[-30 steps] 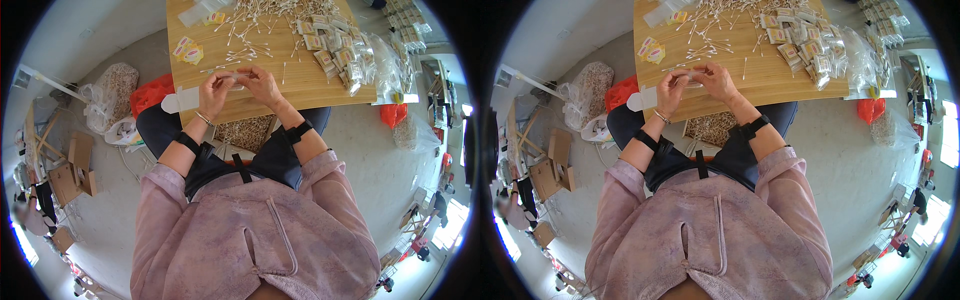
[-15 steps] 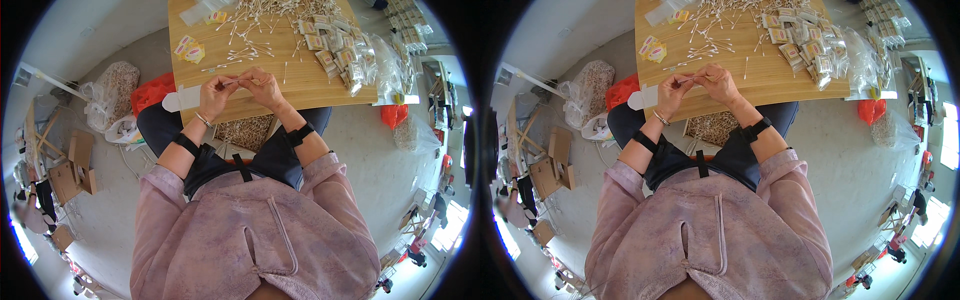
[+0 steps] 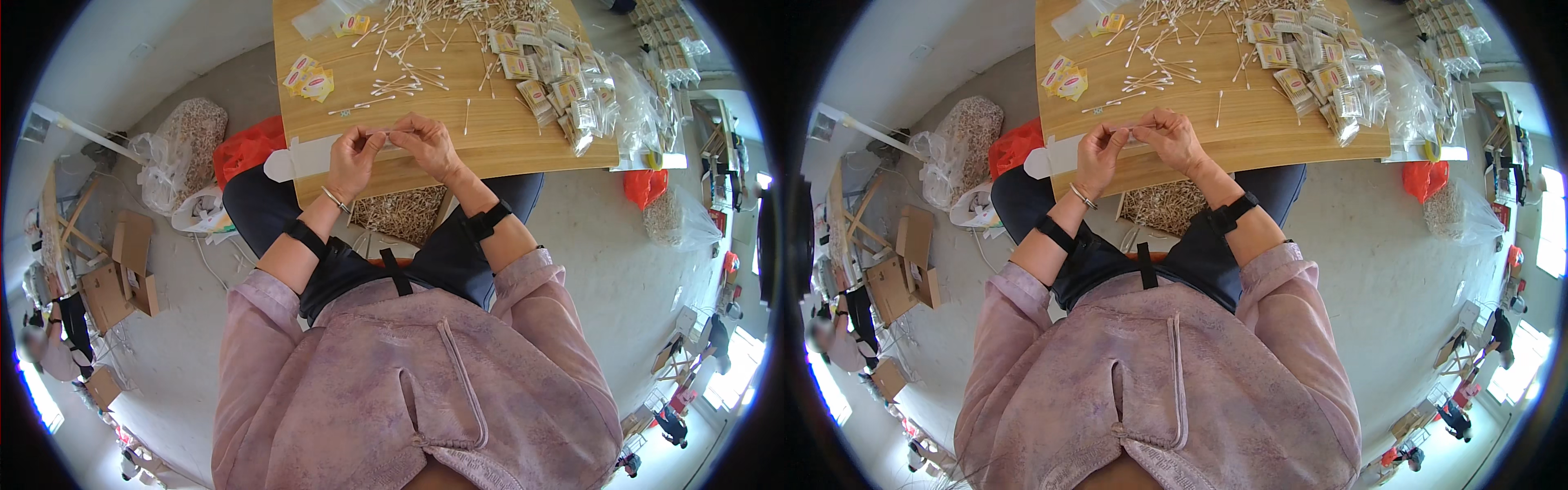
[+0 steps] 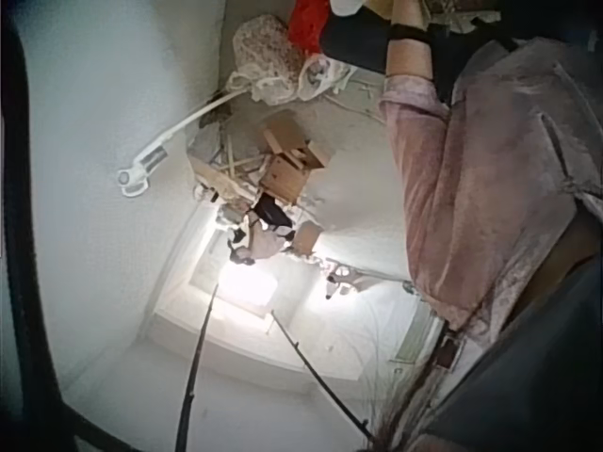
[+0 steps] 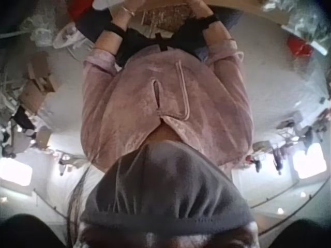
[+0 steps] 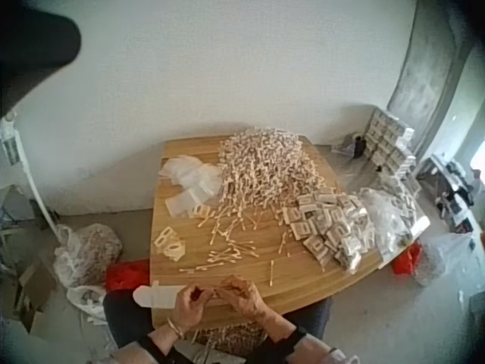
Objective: Manually counting, aligning, and placing cotton swabs into small plastic bags.
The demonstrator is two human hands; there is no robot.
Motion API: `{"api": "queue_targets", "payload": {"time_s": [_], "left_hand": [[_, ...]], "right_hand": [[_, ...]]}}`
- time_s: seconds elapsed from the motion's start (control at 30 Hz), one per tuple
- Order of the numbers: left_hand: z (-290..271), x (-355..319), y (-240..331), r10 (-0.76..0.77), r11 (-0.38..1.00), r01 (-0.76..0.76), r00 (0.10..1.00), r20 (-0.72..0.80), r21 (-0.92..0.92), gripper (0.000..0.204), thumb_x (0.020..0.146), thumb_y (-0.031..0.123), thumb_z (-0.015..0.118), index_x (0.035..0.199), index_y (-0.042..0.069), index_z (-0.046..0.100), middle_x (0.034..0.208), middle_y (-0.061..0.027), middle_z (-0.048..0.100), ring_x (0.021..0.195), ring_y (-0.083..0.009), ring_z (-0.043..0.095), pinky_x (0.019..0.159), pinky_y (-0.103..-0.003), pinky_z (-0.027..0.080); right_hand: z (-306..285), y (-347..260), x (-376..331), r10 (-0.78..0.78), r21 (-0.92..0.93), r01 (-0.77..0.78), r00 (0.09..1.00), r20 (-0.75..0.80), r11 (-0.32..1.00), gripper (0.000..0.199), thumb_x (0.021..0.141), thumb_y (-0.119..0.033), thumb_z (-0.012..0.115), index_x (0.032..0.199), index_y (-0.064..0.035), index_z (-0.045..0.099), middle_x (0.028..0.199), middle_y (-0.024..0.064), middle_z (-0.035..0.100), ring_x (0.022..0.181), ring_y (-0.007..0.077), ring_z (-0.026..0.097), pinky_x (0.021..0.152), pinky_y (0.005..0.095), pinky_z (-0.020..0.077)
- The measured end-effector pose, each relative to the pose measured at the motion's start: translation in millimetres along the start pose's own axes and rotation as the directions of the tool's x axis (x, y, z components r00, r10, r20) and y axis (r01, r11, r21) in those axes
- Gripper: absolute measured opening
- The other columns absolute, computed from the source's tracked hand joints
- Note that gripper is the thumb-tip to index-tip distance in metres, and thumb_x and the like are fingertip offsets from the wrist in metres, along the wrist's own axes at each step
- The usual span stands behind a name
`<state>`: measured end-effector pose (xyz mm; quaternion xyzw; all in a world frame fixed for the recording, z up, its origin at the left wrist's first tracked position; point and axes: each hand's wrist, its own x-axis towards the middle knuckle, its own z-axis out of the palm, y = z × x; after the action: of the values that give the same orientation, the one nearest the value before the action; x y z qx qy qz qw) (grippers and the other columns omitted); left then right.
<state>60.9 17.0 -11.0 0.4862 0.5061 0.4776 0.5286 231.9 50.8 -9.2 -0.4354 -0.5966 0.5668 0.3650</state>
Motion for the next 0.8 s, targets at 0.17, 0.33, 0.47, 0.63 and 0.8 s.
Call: {"api": "queue_targets", "payload": {"time_s": [0.17, 0.33, 0.47, 0.63, 0.8], "left_hand": [[4.8, -4.2, -10.4, 0.025, 0.989, -0.032, 0.999, -0.047, -0.143, 0.016, 0.09, 0.015, 0.062, 0.093, 0.001, 0.057, 0.085, -0.0002, 0.06, 0.075, -0.0045, 0.052, 0.067, -0.019, 0.043], [5.1, -1.6, -20.6, -0.082, 0.943, 0.069, 0.996, -0.027, -0.327, 0.012, 0.092, 0.014, 0.058, 0.09, 0.004, 0.054, 0.082, 0.0026, 0.054, 0.076, -0.0038, 0.047, 0.069, -0.02, 0.041], [2.2, -1.3, -24.8, -0.075, 0.922, 0.069, 0.997, 0.001, -0.382, 0.009, 0.093, 0.013, 0.055, 0.09, 0.005, 0.053, 0.084, 0.0033, 0.053, 0.075, -0.0031, 0.044, 0.069, -0.019, 0.039], [0.2, 3.9, -14.5, -0.18, 0.858, 0.196, 0.98, 0.078, -0.475, 0.007, 0.093, 0.012, 0.053, 0.089, 0.007, 0.052, 0.082, 0.0052, 0.049, 0.073, -0.0026, 0.04, 0.065, -0.018, 0.035], [0.0, 5.5, -14.5, -0.086, 0.943, 0.08, 0.996, -0.005, -0.323, 0.015, 0.096, 0.02, 0.051, 0.092, 0.006, 0.053, 0.08, 0.0045, 0.05, 0.071, -0.0046, 0.044, 0.064, -0.021, 0.038]], "right_hand": [[4.0, 3.5, -1.0, 0.068, 0.282, -0.081, 0.996, 0.055, 0.956, 0.006, 0.081, -0.004, 0.059, 0.084, -0.0004, 0.063, 0.081, -0.0005, 0.059, 0.079, 0.0069, 0.051, 0.075, 0.022, 0.0403], [0.1, -1.3, 5.9, 0.171, 0.444, -0.202, 0.979, 0.109, 0.873, 0.006, 0.079, 0.0, 0.059, 0.082, 0.0004, 0.064, 0.084, 0.0001, 0.058, 0.081, 0.0078, 0.05, 0.077, 0.0215, 0.0383], [0.9, 0.5, 7.5, 0.152, 0.485, -0.196, 0.98, 0.128, 0.853, 0.006, 0.079, 0.001, 0.059, 0.081, 0.0011, 0.065, 0.087, 0.0007, 0.058, 0.082, 0.0084, 0.05, 0.076, 0.0216, 0.0384], [2.0, 0.9, 9.4, 0.136, 0.46, -0.167, 0.986, 0.099, 0.872, 0.005, 0.079, -0.001, 0.061, 0.081, 0.0005, 0.065, 0.083, 0.0003, 0.059, 0.079, 0.0079, 0.05, 0.075, 0.0213, 0.0383], [2.2, -4.5, 7.8, 0.093, 0.216, -0.096, 0.995, 0.022, 0.972, 0.006, 0.081, -0.006, 0.063, 0.081, -0.001, 0.065, 0.074, -0.0021, 0.058, 0.071, 0.0068, 0.049, 0.068, 0.0215, 0.0392]]}}
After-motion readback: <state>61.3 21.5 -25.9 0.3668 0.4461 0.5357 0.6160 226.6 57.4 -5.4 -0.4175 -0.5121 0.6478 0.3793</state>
